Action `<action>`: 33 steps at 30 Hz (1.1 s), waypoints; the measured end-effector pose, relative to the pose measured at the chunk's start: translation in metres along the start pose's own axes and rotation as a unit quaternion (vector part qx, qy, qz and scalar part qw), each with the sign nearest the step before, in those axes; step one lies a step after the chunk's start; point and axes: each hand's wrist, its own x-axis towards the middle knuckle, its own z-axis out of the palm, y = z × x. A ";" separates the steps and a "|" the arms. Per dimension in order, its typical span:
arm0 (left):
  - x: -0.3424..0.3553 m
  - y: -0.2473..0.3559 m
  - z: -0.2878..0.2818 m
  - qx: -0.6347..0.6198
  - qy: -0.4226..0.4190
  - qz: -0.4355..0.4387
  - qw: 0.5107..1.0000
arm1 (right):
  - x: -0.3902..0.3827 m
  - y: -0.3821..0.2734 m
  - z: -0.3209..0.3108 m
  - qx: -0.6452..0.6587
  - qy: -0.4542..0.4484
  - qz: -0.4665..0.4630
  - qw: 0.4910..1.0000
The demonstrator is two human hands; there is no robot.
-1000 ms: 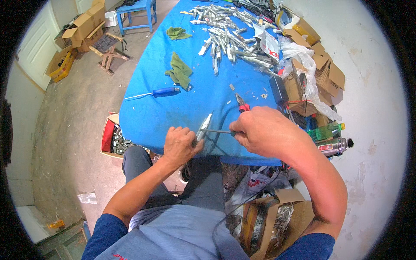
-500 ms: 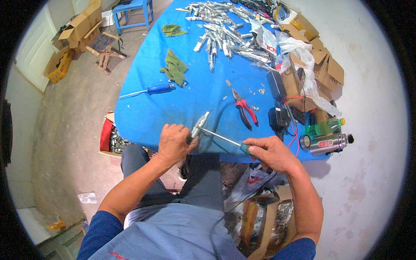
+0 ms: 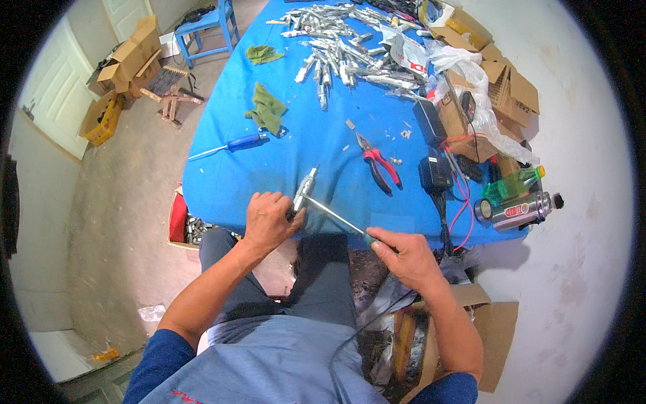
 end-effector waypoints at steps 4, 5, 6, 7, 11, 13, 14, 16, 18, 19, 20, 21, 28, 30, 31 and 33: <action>0.000 0.000 0.001 -0.001 0.011 -0.001 1.000 | 0.007 -0.025 -0.021 -0.113 -0.045 -0.005 0.993; 0.000 0.001 0.001 -0.002 0.012 -0.002 1.000 | 0.007 -0.022 -0.023 -0.119 -0.045 -0.015 0.992; 0.001 0.001 0.001 -0.002 0.012 -0.002 1.000 | 0.007 -0.020 -0.024 -0.126 -0.045 -0.024 0.991; 0.000 0.001 0.001 0.002 0.010 -0.005 1.000 | 0.009 -0.020 -0.025 -0.120 -0.049 -0.025 0.991; -0.001 -0.001 0.003 0.012 0.004 -0.010 1.000 | 0.013 -0.020 -0.029 -0.111 -0.057 -0.032 0.992; -0.002 -0.001 0.003 0.011 0.004 -0.011 1.000 | 0.016 -0.021 -0.031 -0.107 -0.061 -0.031 0.992; -0.002 -0.001 0.003 0.008 0.005 -0.012 1.000 | 0.017 -0.024 -0.033 -0.102 -0.064 -0.029 0.992; -0.002 -0.001 0.003 0.005 0.005 -0.013 1.000 | 0.021 -0.028 -0.037 -0.086 -0.079 -0.024 0.993; -0.003 -0.002 0.003 0.006 0.004 -0.011 1.000 | 0.026 -0.030 -0.041 -0.064 -0.101 -0.020 0.993; -0.002 -0.002 0.003 0.005 0.003 -0.011 1.000 | 0.027 -0.032 -0.042 -0.081 -0.091 -0.020 0.992; -0.002 -0.001 0.002 0.004 0.001 -0.011 1.000 | 0.028 -0.033 -0.041 -0.098 -0.080 -0.021 0.992; -0.002 -0.001 0.002 0.002 -0.001 -0.010 1.000 | 0.029 -0.034 -0.040 -0.114 -0.070 -0.021 0.991; -0.002 0.000 0.001 -0.001 0.008 -0.013 1.000 | 0.032 -0.039 -0.043 -0.126 -0.089 -0.019 0.988; -0.001 0.000 0.002 -0.001 0.014 -0.011 1.000 | 0.033 -0.043 -0.043 -0.137 -0.090 -0.015 0.986; -0.001 0.000 0.001 -0.003 0.013 -0.010 1.000 | 0.033 -0.046 -0.044 -0.143 -0.095 -0.015 0.985; -0.001 -0.001 0.001 -0.007 0.013 -0.009 1.000 | 0.036 -0.050 -0.046 -0.157 -0.104 -0.013 0.982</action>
